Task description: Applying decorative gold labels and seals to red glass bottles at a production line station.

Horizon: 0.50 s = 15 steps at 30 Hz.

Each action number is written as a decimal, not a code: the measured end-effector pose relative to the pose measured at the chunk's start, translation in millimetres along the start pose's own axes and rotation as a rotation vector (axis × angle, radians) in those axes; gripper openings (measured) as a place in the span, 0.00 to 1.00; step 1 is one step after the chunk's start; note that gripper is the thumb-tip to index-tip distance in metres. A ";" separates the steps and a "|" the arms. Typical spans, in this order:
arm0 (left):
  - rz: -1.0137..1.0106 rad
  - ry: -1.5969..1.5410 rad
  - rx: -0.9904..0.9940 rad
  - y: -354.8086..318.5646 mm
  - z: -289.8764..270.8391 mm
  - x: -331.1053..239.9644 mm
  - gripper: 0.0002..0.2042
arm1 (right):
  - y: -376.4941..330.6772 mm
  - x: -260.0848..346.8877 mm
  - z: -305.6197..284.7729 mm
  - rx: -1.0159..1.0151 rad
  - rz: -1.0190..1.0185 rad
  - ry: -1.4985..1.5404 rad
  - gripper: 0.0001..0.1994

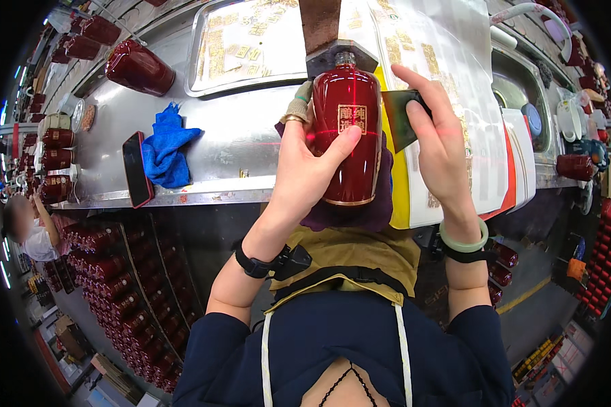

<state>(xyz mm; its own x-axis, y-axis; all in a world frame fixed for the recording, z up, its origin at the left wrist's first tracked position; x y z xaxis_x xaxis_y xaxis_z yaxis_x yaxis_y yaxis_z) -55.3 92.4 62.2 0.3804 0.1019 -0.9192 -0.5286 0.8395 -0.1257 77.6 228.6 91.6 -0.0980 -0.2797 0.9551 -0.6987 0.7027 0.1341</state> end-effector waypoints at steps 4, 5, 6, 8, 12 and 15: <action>0.068 -0.008 -0.055 -2.4 -2.8 8.9 0.40 | 10.6 33.4 6.1 0.070 -0.349 -0.365 0.24; 0.069 0.018 -0.069 -3.2 -3.0 8.7 0.41 | 13.6 39.4 8.7 0.104 -0.449 -0.464 0.25; 0.071 0.042 -0.080 -3.4 -2.4 8.5 0.41 | 18.7 48.6 9.5 0.035 -0.477 -0.523 0.25; 0.074 0.025 -0.079 -4.7 -0.1 10.1 0.41 | 29.8 51.4 11.1 -0.022 -0.702 -0.641 0.20; 0.134 0.279 -0.008 -24.4 -12.1 8.7 0.60 | 10.3 48.4 32.1 0.203 -1.047 -0.739 0.09; 0.255 0.752 0.096 -49.9 -16.1 10.5 0.71 | 4.9 53.8 36.2 0.403 -0.819 -0.730 0.09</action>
<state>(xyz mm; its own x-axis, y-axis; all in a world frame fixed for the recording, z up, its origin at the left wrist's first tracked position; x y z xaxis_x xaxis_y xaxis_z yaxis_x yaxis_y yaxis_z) -37.1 43.0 52.9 -0.3752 -0.0612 -0.9249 -0.4498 0.8845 0.1239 43.3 193.4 134.1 0.1937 -0.9547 0.2259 -0.9034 -0.0838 0.4205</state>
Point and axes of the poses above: each hand's wrist, its own y-axis towards the middle knuckle, its own z-axis out of the palm, x = y × z, the point moved 2 cm from there along y, towards the middle knuckle, and after that the axes turned 2 degrees about -y, right-handed, at the moved point
